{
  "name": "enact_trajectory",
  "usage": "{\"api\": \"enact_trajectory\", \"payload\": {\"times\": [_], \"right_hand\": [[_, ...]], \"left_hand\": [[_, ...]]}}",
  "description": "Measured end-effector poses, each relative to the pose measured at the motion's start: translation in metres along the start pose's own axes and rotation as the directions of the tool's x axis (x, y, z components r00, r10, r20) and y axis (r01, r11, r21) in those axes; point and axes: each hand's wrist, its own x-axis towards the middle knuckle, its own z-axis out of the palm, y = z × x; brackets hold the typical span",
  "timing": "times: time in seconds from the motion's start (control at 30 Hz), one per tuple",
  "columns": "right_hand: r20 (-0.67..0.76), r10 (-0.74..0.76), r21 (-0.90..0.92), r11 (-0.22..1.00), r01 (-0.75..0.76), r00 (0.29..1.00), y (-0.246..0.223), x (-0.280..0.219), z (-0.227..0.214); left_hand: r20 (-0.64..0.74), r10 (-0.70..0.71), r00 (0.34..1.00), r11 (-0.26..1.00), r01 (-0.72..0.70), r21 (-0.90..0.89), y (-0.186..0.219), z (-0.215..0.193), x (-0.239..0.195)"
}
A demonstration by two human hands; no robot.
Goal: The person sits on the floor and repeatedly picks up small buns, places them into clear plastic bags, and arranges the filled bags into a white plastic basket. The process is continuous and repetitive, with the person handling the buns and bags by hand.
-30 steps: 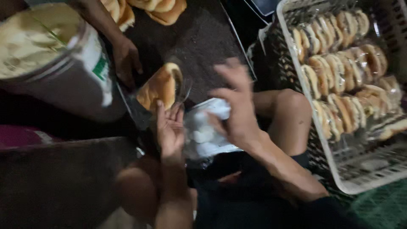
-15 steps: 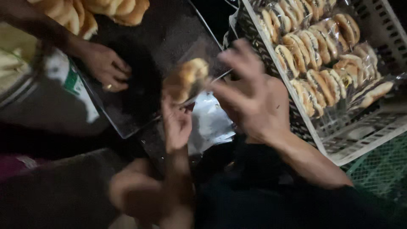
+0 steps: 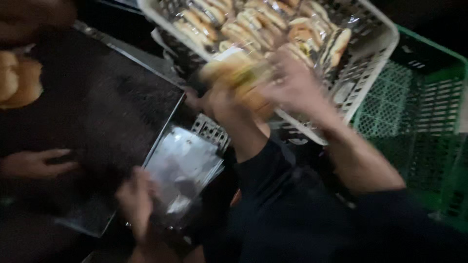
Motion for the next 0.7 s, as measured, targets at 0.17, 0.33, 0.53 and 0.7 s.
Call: {"api": "enact_trajectory", "payload": {"times": [0.17, 0.33, 0.53, 0.7], "right_hand": [[-0.480, -0.042, -0.756, 0.527, -0.389, 0.876, 0.106, -0.050, -0.124], [-0.401, -0.381, -0.777, 0.623, -0.089, 0.833, 0.162, -0.007, -0.098], [0.326, -0.207, -0.055, 0.970, 0.237, 0.922, 0.013, 0.037, 0.102], [0.354, -0.383, 0.177, 0.923, 0.341, 0.853, -0.051, 0.015, 0.211]], "left_hand": [[0.231, 0.005, 0.973, 0.829, -0.133, 0.544, -0.022, 0.077, 0.014], [0.345, 0.019, 0.938, 0.843, -0.200, 0.499, -0.034, 0.079, 0.028], [0.147, 0.516, 0.844, 0.848, -0.527, 0.052, -0.004, 0.071, -0.009], [-0.127, 0.216, 0.968, 0.766, -0.249, -0.593, 0.020, 0.074, -0.022]]}}
